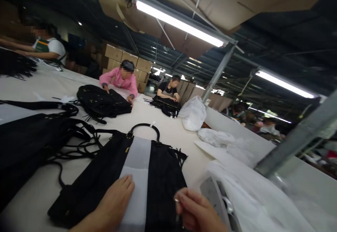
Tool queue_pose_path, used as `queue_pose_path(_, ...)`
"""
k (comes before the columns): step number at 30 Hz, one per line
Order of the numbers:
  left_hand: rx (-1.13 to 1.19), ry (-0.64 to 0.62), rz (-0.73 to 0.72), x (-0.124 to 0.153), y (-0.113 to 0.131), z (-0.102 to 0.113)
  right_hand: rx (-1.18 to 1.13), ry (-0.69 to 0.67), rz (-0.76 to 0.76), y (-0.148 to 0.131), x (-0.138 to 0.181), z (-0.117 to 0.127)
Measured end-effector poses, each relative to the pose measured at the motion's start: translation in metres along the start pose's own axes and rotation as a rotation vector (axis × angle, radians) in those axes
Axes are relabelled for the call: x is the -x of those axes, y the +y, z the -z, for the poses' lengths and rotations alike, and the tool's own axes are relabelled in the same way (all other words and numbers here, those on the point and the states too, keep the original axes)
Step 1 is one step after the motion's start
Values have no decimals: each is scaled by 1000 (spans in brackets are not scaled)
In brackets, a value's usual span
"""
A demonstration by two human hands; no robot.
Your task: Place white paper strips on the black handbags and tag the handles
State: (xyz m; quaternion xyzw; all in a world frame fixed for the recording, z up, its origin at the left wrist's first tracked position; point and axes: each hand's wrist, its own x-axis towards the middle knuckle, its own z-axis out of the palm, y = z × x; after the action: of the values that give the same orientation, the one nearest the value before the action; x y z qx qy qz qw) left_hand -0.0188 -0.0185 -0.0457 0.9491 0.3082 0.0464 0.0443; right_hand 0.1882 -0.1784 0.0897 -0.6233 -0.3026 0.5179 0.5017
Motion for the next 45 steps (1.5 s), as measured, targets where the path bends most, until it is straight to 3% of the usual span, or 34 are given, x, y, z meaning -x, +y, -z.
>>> queue_pose_path(2, -17, 7, -20, 0, 2, 0, -112, -185, 25, -11, -45, -55)
queue_pose_path(4, -37, 12, -61, 0, 3, 1, -160, -256, 3, -6, -92, -97)
queue_pose_path(6, -25, 47, -78, -1, 2, 0, -110, -223, -48, 9, -134, -121)
queue_pose_path(8, 18, 95, -58, -4, 0, -5, 1, -147, -102, 25, -165, -130)
queue_pose_path(11, 51, 172, -47, -9, -4, -19, 96, -94, -119, 44, -189, -126)
queue_pose_path(15, -1, 249, -12, -12, -8, -36, 87, -119, -80, 53, -192, -117)
queue_pose_path(23, -12, 168, -16, -10, -11, -35, 157, -135, -28, 56, -193, -119)
queue_pose_path(30, -8, 179, -21, -10, -11, -32, 605, 36, 442, 64, -199, -127)
queue_pose_path(34, 27, 139, -23, -9, -11, -33, 750, 179, 543, 64, -210, -124)
queue_pose_path(38, 28, 119, -38, -10, -11, -34, 800, 242, 550, 63, -225, -117)
queue_pose_path(41, 19, 120, -40, -11, -11, -36, 714, 162, 452, 58, -228, -112)
queue_pose_path(45, 18, 131, -38, -10, -10, -33, 580, -100, 284, 50, -219, -107)
